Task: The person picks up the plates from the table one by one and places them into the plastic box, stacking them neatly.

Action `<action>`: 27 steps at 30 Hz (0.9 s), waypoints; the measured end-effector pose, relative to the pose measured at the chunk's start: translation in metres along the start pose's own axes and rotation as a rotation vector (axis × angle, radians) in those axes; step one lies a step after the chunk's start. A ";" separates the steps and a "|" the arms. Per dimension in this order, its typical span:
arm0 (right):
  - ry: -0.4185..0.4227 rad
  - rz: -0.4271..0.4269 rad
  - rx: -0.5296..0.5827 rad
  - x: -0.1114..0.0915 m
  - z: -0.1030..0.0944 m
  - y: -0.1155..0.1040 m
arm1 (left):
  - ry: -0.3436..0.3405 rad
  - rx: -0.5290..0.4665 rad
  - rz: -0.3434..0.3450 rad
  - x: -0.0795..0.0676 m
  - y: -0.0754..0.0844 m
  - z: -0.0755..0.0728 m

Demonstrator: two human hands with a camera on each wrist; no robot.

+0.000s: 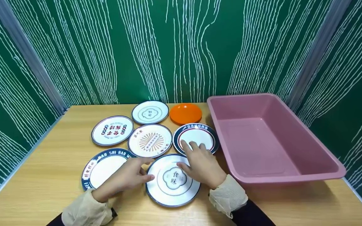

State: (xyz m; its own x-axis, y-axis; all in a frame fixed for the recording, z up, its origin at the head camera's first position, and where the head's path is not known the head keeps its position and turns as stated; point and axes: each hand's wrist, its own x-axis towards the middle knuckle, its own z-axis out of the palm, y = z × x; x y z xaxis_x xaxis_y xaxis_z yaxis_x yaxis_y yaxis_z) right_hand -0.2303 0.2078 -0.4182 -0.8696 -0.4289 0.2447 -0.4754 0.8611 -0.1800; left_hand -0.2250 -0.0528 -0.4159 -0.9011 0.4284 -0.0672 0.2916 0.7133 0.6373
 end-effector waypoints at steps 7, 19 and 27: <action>0.070 0.011 0.024 0.002 0.006 0.002 | 0.022 0.059 -0.095 0.003 0.001 0.008; 0.078 0.081 0.153 0.005 0.015 0.002 | 0.011 -0.154 -0.170 0.002 -0.006 0.006; 0.087 0.062 0.250 0.006 0.019 0.004 | 0.000 -0.234 -0.146 0.000 -0.005 0.003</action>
State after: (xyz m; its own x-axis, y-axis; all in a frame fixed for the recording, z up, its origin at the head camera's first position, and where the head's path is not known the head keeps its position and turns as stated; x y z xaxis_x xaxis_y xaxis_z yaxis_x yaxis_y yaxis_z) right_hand -0.2397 0.2033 -0.4357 -0.8886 -0.3428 0.3048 -0.4489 0.7867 -0.4239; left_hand -0.2252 -0.0547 -0.4215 -0.9280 0.3308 -0.1716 0.0765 0.6198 0.7810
